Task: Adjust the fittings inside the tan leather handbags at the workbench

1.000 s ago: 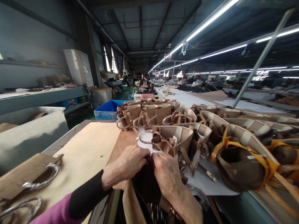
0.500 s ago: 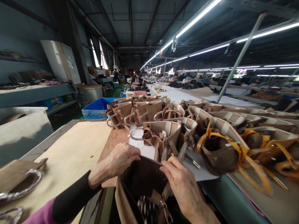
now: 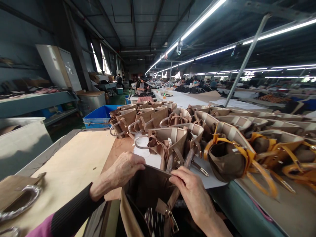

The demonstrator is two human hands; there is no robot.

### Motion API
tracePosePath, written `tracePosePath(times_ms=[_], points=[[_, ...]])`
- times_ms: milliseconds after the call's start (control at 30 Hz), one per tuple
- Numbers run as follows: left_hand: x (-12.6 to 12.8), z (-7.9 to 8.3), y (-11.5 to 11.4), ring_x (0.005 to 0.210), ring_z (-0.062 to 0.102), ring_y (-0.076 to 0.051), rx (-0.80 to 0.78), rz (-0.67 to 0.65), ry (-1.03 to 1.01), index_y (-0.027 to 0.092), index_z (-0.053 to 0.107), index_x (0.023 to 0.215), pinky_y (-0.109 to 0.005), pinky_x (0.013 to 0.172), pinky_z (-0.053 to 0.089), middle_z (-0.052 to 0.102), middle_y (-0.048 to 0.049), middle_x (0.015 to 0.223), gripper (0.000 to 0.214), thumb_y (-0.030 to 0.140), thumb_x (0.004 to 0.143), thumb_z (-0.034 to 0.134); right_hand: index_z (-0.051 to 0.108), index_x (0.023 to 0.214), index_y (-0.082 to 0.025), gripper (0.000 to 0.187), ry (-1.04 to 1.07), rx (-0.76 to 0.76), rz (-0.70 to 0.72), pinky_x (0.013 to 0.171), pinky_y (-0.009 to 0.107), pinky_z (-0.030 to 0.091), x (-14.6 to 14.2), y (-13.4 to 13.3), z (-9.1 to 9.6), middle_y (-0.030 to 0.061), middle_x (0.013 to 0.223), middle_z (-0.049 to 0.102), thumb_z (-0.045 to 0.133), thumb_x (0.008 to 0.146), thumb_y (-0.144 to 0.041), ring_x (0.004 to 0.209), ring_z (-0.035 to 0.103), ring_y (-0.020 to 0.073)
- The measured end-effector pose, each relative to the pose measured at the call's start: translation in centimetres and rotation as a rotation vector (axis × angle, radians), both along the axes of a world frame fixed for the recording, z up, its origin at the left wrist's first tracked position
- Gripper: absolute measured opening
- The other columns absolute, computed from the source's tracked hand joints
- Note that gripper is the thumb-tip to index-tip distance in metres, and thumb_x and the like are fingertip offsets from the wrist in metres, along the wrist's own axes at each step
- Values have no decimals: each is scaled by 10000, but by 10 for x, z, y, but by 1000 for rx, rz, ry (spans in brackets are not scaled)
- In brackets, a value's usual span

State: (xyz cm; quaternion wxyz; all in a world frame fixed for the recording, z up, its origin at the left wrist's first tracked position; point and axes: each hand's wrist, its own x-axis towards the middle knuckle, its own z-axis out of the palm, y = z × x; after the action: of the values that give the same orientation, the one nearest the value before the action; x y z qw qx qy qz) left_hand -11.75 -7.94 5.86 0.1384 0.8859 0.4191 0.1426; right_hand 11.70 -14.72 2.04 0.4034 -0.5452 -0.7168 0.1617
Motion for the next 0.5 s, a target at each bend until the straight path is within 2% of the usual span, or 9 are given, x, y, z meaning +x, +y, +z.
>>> tracePosePath(times_ms=[100,300,500], points=[[-1,-2,1,549,431,-104,-8,-15,-7,180,527,638,-223,553,273,448,33,553,264,273,866,435,619,705,-211,251,34,-54,9,568,217,419,6,-5,0,-18,687,561,499,888,-333,621,554,125],[-3,-4,4,559,439,-96,4,-29,-35,181,510,638,-214,568,279,439,44,554,258,265,876,462,561,647,-208,344,-24,-13,-49,549,219,381,7,-5,-6,-27,642,491,430,918,-374,584,495,116],[-8,1,7,588,468,-90,-5,-98,-81,180,583,677,-196,589,308,517,42,590,191,227,849,515,552,658,-225,304,-166,-8,41,570,210,407,11,-9,-4,-31,651,544,431,916,-333,594,544,116]])
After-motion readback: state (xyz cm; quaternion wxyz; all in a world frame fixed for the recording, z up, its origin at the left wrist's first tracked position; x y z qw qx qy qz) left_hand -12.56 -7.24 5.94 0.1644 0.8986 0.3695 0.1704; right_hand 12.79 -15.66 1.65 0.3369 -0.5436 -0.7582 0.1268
